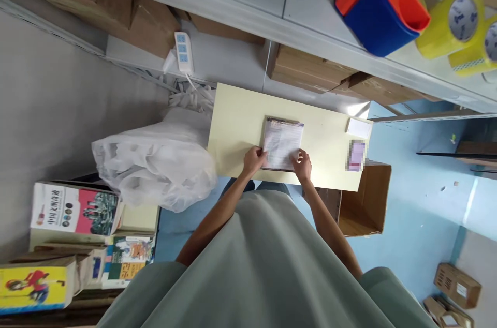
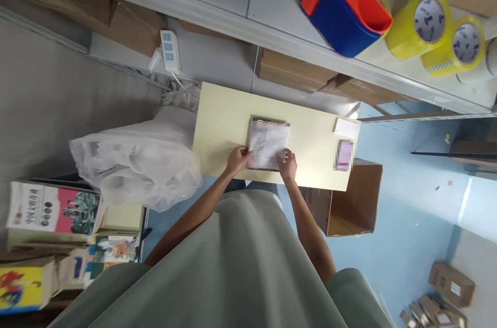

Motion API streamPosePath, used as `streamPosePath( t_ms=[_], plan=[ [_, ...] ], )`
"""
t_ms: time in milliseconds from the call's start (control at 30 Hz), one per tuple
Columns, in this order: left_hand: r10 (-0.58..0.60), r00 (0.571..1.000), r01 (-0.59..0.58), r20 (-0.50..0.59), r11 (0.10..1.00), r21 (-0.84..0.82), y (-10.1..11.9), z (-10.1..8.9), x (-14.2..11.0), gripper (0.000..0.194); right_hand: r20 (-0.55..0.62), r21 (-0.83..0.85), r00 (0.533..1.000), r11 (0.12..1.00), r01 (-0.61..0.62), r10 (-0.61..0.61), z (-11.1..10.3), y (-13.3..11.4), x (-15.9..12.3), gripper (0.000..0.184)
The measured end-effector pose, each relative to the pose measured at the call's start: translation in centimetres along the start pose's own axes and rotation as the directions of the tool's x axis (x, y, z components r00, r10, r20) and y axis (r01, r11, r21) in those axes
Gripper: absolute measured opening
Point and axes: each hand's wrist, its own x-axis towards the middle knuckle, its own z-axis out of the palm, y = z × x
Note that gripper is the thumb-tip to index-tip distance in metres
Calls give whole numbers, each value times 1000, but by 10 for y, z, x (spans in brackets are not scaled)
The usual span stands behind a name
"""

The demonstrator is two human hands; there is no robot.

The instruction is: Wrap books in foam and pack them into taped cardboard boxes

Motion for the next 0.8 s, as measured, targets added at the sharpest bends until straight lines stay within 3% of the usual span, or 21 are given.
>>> streamPosePath(
  t_ms=[267, 400, 600, 800],
  plan=[
    [-45, 977, 38, -208, 998, -40, -22, -105, 63, 26, -13, 20, 997, 997, 72, -71, 81, -100, 22, 46],
    [-36, 972, 24, -231, 998, -56, -19, -124, 70, 23, 11, 19, 997, 997, 71, -71, 87, -123, 28, 46],
    [33, 970, -61, -242, 992, -109, -16, -126, 30, 23, 15, 65, 994, 992, 110, -112, 62, -123, 5, 41],
    [178, 947, -252, -267, 928, -274, -50, -135, -54, 17, -3, 206, 951, 930, 304, -310, 37, -123, -51, 40]
  ],
)
